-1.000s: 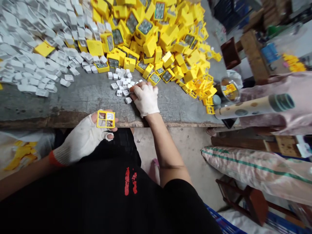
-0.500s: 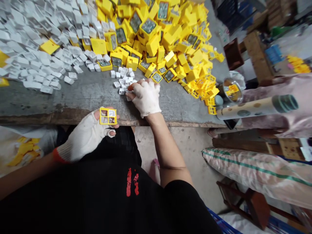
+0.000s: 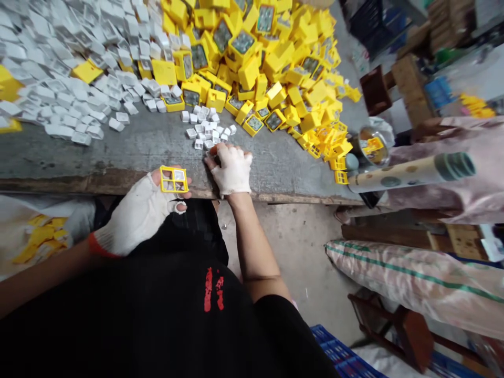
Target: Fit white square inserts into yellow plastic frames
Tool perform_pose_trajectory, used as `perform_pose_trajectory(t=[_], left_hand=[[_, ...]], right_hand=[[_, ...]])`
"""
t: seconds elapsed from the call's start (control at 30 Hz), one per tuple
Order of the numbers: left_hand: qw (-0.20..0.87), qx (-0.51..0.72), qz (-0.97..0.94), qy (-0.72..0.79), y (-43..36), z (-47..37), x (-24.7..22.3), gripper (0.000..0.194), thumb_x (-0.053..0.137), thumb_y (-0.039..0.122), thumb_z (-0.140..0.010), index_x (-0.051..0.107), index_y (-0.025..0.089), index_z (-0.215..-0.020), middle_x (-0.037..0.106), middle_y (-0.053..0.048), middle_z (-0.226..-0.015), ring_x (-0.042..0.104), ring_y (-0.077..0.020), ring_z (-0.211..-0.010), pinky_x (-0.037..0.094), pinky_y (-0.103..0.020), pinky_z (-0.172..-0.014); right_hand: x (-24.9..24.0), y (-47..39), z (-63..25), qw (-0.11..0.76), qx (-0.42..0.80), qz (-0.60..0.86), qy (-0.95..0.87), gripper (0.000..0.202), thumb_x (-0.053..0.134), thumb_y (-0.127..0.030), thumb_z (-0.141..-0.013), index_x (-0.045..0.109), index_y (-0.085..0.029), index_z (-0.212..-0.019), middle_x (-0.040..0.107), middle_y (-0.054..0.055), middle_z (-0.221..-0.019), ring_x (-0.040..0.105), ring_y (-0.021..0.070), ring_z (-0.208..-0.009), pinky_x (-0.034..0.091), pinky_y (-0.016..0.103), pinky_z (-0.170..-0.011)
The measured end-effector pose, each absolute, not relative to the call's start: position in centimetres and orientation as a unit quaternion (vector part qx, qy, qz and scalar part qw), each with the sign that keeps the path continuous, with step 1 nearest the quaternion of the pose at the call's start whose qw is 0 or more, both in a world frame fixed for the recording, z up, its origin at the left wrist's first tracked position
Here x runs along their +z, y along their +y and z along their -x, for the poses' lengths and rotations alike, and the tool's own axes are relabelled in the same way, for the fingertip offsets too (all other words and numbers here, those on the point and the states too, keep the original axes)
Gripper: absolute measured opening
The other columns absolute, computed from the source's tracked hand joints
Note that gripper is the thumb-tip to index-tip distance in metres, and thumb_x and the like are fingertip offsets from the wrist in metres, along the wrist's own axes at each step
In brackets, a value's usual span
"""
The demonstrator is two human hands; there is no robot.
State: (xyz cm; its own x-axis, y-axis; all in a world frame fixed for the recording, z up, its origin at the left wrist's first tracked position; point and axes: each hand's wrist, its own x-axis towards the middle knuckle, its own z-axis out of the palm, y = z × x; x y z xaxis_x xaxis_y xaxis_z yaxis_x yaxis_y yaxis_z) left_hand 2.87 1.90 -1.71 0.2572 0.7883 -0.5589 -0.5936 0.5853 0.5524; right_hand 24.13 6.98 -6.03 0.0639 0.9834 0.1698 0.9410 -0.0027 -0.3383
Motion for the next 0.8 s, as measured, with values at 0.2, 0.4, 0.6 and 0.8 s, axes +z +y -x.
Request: perform_pose_trajectory(t=[0.2,0.4,0.6,0.8], left_hand=[[0.804,0.449,-0.139,0.364,1.5,-2.3,-2.9,0.012,0.067,0.021,-0.112,0.079,0.019,-0.112,0.085,-0.007,-0.104,0.082,-0.0214,-0.079,0.067,-0.030,-0.060],[0.817,0.437,-0.161,0.341,0.6,-1.9,-3.4,0.012,0.084,0.018,-0.101,0.085,0.021,-0.113,0.085,-0.005,-0.107,0.078,-0.0189,-0.079,0.066,-0.028,-0.065],[0.829,0.415,-0.144,0.347,0.7,-1.5,-3.1,0.009,0.075,0.023,-0.108,0.082,0.022,-0.114,0.084,-0.006,-0.104,0.079,-0.0213,-0.079,0.063,-0.029,-0.062],[0.803,0.424,-0.141,0.395,1.7,-1.7,-3.0,0.018,0.068,0.035,-0.114,0.075,0.021,-0.122,0.083,-0.008,-0.104,0.081,-0.0244,-0.079,0.062,-0.031,-0.063]], right_hand=[[-4.0,1.7,-23.1,0.394,0.119,0.527,-0.743,0.024,0.071,-0.051,-0.112,0.084,-0.031,-0.109,0.088,0.005,-0.114,0.078,0.0283,-0.105,0.058,0.051,-0.103],[-4.2,-0.8,-22.1,0.421,0.132,0.449,-0.777,0.033,0.067,-0.058,-0.116,0.089,-0.034,-0.114,0.092,0.006,-0.111,0.080,0.0294,-0.099,0.063,0.052,-0.098],[-3.3,0.2,-24.5,0.331,0.126,0.414,-0.839,0.038,0.059,-0.059,-0.118,0.088,-0.036,-0.128,0.087,0.008,-0.140,0.077,0.0306,-0.119,0.063,0.053,-0.105],[-3.7,7.7,-26.3,0.161,-0.017,0.648,-0.744,0.028,0.065,-0.026,-0.109,0.085,-0.031,-0.127,0.080,0.013,-0.150,0.066,0.0402,-0.141,0.050,0.068,-0.119]])
